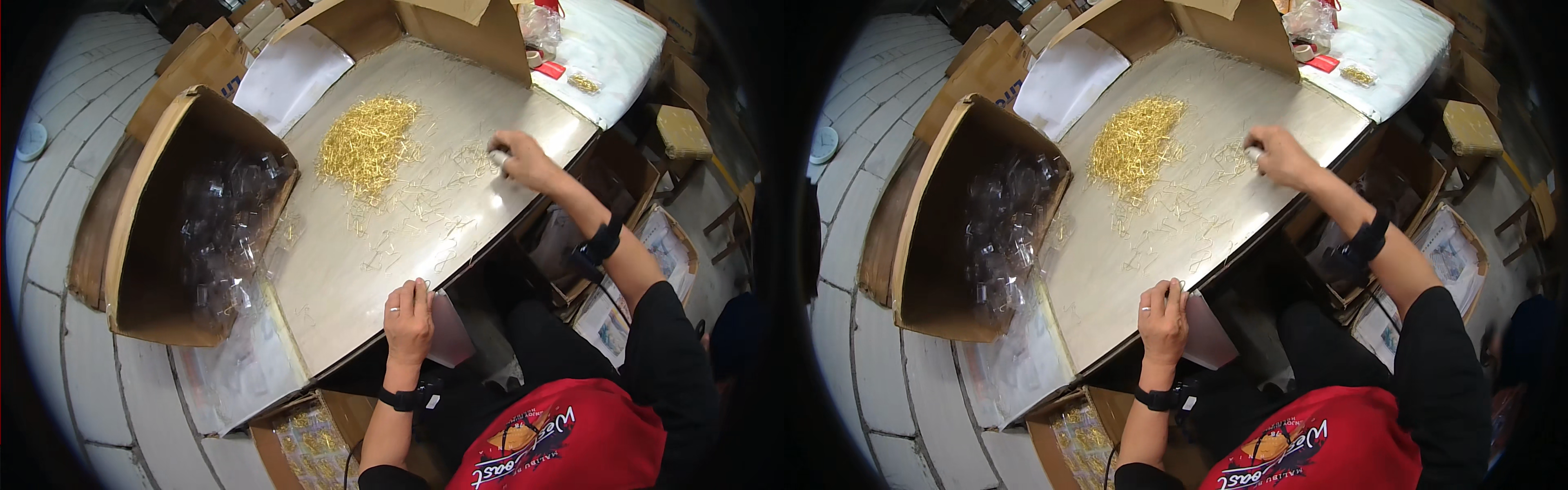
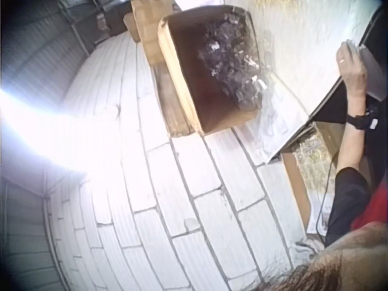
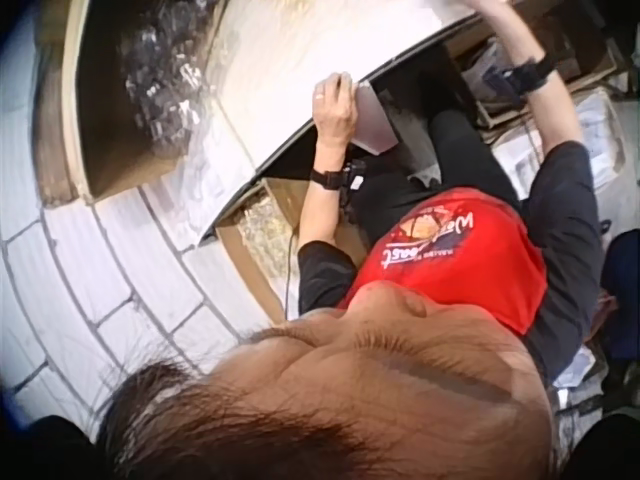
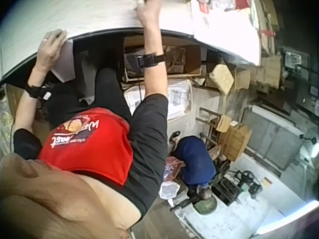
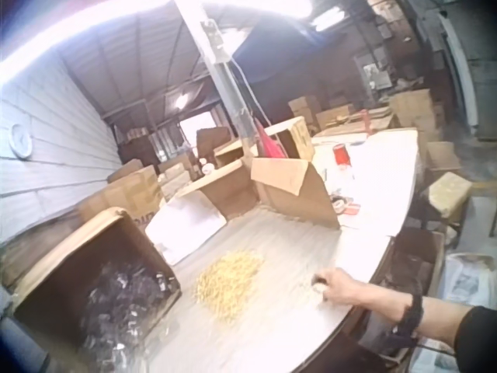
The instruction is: The person is sorting and packing small gold-colored metallic items into plastic bags.
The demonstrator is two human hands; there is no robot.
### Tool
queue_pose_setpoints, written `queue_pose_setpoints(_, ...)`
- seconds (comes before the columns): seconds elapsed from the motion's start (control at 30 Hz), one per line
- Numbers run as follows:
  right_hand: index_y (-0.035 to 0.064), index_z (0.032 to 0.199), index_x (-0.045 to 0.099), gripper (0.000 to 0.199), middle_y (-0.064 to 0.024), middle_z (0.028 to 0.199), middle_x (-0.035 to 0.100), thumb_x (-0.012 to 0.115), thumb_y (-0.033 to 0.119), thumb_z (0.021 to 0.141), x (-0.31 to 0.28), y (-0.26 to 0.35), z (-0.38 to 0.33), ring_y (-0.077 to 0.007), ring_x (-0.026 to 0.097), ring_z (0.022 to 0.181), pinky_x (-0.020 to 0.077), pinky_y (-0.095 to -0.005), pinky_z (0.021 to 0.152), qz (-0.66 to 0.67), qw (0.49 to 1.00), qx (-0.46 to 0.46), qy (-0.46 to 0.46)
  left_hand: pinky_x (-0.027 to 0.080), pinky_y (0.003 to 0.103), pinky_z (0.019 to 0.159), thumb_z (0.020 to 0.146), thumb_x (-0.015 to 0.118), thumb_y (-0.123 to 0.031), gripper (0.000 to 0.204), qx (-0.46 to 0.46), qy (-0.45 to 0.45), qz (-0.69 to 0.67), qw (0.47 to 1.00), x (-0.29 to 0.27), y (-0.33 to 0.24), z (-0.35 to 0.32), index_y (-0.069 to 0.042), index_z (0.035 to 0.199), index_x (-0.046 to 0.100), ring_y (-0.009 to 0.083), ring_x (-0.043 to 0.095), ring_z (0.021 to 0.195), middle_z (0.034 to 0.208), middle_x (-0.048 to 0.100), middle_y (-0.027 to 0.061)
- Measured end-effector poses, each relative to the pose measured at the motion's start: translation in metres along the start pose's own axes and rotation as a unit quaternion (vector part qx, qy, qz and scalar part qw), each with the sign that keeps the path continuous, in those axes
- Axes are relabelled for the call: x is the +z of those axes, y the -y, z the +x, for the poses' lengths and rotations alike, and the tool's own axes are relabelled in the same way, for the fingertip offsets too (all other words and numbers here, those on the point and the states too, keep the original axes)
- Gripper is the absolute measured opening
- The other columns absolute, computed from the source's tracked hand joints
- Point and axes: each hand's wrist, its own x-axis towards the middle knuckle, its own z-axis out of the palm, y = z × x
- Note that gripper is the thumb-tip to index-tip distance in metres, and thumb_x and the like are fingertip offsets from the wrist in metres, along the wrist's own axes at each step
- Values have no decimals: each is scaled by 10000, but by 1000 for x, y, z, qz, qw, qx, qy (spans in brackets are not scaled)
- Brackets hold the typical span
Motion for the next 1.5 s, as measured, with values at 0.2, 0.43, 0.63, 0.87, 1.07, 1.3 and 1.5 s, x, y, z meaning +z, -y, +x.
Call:
queue_pose_setpoints(0.2, -37, 941, 567, 94, -69, 760, 609, 536, 20, 873, 59, 34, -66, -112, 609, 631, 501, -249, 572, 231, 964, -24, 130, 467, 339, 674, 769, 658, -19, 185, 34, -46, 20, 998, -1, -3, -2, 42, 941, 628, 268, 549, 745, 879, 592, 112)
queue_pose_setpoints(0.43, -18, 939, 620, 104, -58, 773, 634, 614, 27, 846, 74, 37, -128, -113, 612, 619, 475, -219, 561, 438, 885, 111, 112, 453, 313, 618, 814, 637, -42, 119, -86, -113, -78, 987, -1, -25, 2, 41, 899, 644, 210, 559, 709, 816, 602, 93)
queue_pose_setpoints(0.63, -7, 941, 634, 110, -48, 776, 646, 621, 43, 844, 70, 37, -155, -96, 607, 643, 466, -210, 550, 446, 883, 137, 52, 444, 209, 626, 854, 656, -89, 149, -503, -116, -650, 558, 4, -85, 17, 30, 943, 665, 64, 537, 715, 874, 625, 7)
queue_pose_setpoints(0.87, -11, 931, 620, 91, -41, 779, 629, 621, 24, 847, 67, 28, -184, -91, 596, 660, 477, -210, 579, 434, 892, 111, 55, 448, 197, 620, 846, 658, -61, 157, -503, -70, -673, 537, 9, -111, 11, 46, 961, 667, 85, 535, 663, 809, 631, 40)
queue_pose_setpoints(1.07, -27, 934, 608, 88, -48, 777, 626, 605, 10, 854, 65, 22, -204, -99, 594, 671, 489, -225, 597, 358, 932, 46, 20, 454, 197, 626, 845, 659, -57, 165, -479, -48, -627, 613, 10, -122, -3, 60, 962, 665, 84, 546, 673, 818, 642, 55)
queue_pose_setpoints(1.3, -30, 812, 634, 50, -99, 708, 649, 604, -1, 785, 47, 20, -222, -128, 624, 652, 504, -272, 600, 285, 958, 22, 26, 492, 216, 641, 853, 643, -49, 137, -446, -18, -600, 664, 5, -140, -10, 62, 931, 663, 108, 598, 683, 823, 655, 81)
queue_pose_setpoints(1.5, 8, 847, 671, 156, -141, 764, 670, 659, 122, 740, 41, -8, -230, -204, 658, 719, 509, -321, 662, 268, 962, -39, 12, 557, 281, 662, 873, 579, -26, 123, -406, -13, -528, 746, 12, -159, -6, 75, 907, 641, 162, 619, 750, 845, 632, 107)
